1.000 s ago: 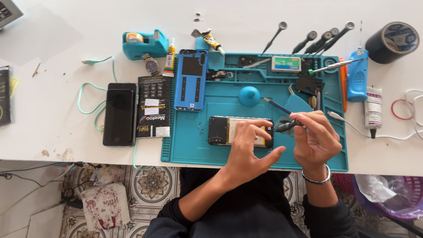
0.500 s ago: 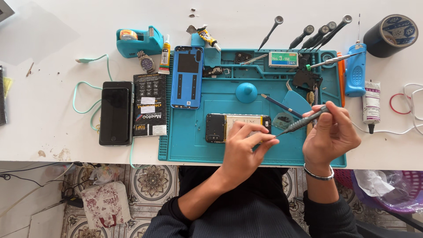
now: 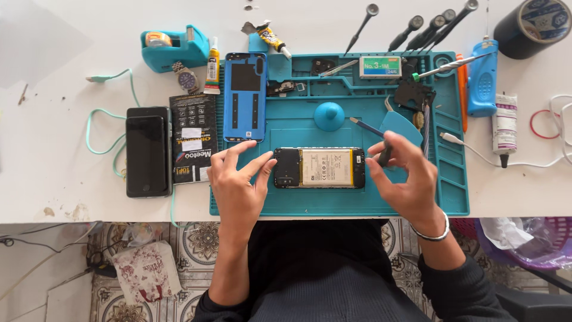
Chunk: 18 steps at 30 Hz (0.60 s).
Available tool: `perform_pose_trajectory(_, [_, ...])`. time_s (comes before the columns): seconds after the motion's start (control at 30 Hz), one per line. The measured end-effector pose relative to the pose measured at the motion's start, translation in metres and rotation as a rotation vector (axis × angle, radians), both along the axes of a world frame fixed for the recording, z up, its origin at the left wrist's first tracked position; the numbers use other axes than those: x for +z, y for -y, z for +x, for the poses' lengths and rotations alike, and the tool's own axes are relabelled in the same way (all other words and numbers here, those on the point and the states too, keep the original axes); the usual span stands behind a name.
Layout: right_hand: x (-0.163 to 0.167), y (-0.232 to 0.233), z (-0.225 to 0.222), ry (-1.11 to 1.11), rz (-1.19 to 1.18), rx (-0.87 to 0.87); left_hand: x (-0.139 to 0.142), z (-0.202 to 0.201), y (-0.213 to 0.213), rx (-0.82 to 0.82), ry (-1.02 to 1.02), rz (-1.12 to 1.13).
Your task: The person holds a blue smartphone and pries around its back cover edge with a small tool, then works the cover off the body. They set the cover aside, place the exposed phone body on the mat, and use a screwdriver to unscrew components near the battery.
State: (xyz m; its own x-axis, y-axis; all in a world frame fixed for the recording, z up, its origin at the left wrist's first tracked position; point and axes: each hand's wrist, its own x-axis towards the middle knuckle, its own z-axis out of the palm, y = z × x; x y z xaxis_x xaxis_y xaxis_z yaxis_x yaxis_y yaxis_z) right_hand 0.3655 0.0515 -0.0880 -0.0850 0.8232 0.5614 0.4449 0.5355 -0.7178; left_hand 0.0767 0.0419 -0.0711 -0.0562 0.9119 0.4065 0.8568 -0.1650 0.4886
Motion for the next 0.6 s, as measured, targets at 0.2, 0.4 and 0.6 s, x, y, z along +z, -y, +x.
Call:
perform_pose_trajectory(0.2, [-0.011, 0.011, -0.003, -0.3, -0.093, 0.381, -0.004, 0.0, 0.001, -0.006, 0.006, -0.012])
perform_pose_trajectory(0.4, [-0.019, 0.008, -0.002, -0.29, -0.049, 0.389, -0.004, 0.001, -0.001, -0.002, 0.018, 0.001])
perform_pose_trajectory(0.6, [-0.019, 0.009, -0.002, -0.276, -0.055, 0.385, -0.005, 0.001, 0.0, 0.01, 0.057, -0.008])
